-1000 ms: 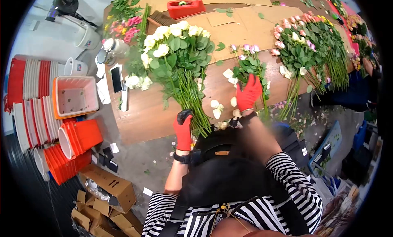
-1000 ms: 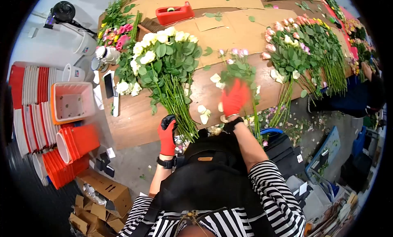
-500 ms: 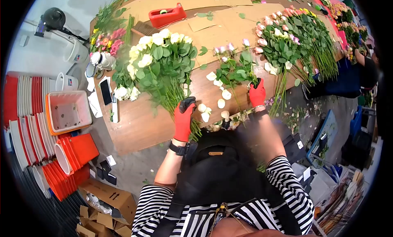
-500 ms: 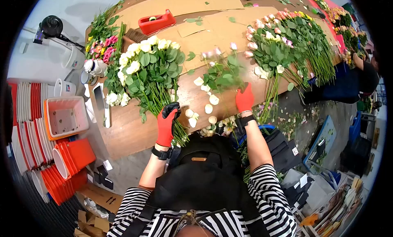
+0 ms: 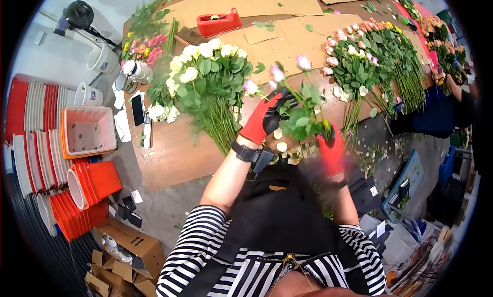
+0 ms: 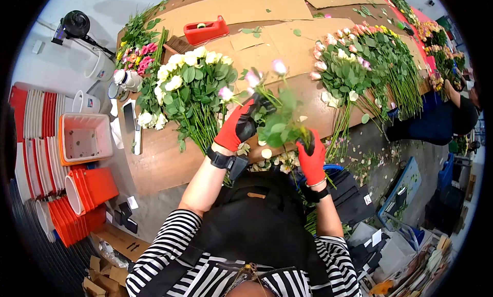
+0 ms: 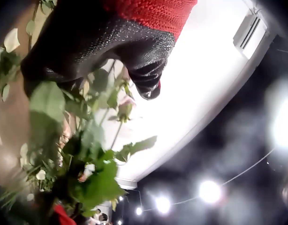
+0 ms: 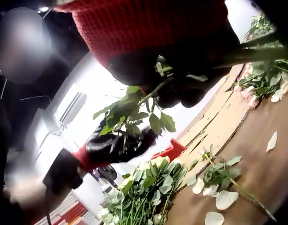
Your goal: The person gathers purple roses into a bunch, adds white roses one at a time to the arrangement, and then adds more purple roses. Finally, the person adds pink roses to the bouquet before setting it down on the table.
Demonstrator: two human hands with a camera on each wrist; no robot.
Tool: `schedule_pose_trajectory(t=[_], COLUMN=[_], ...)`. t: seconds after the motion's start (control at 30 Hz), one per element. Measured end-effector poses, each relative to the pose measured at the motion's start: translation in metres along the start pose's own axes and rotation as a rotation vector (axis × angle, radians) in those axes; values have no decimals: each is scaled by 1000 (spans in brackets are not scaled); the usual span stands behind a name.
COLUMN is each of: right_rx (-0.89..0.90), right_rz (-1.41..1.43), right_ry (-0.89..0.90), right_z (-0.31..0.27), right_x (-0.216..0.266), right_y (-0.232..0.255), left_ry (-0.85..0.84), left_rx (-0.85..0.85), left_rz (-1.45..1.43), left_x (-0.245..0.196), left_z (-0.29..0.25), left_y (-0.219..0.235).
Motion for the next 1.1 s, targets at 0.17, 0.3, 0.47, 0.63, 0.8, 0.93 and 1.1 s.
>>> schedule_pose_trajectory(t=[0.17, 0.3, 0.47, 0.63, 0.8, 0.93, 1.1], right_rx=[132, 460, 429, 195, 91, 96, 30], right_rz=[42, 693, 623, 384, 197, 300, 12], right_ry=[43, -193, -152, -139, -50, -16, 340], right_z=[-8, 15, 39, 54, 53, 23, -24], right_x=[-9, -30, -43, -34, 5, 64, 92], right_y=[-29, -78, -92, -71, -34, -12, -3], left_ry=[-497, -319, -630, -390, -289, -151, -705], left_rx=[91, -155, -90, -360, -280, 8, 213], left_rz=[934, 793, 1361, 300, 121, 194, 1253], left_x=[-33, -37, -65, -72, -95, -91, -94], left_z=[-13, -4, -31, -28, -36, -56, -100], left_y=[-29, 25, 25, 98, 46, -42, -92])
Point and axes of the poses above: each hand's wrist, its own z-axis towards the middle knuckle, its own y-axis out of the back of the hand, x = y × z, the point moved 8 cm from there along z, towards the middle knuckle, and after that the axes turned 13 degrees about -z, right-handed, at the moved point
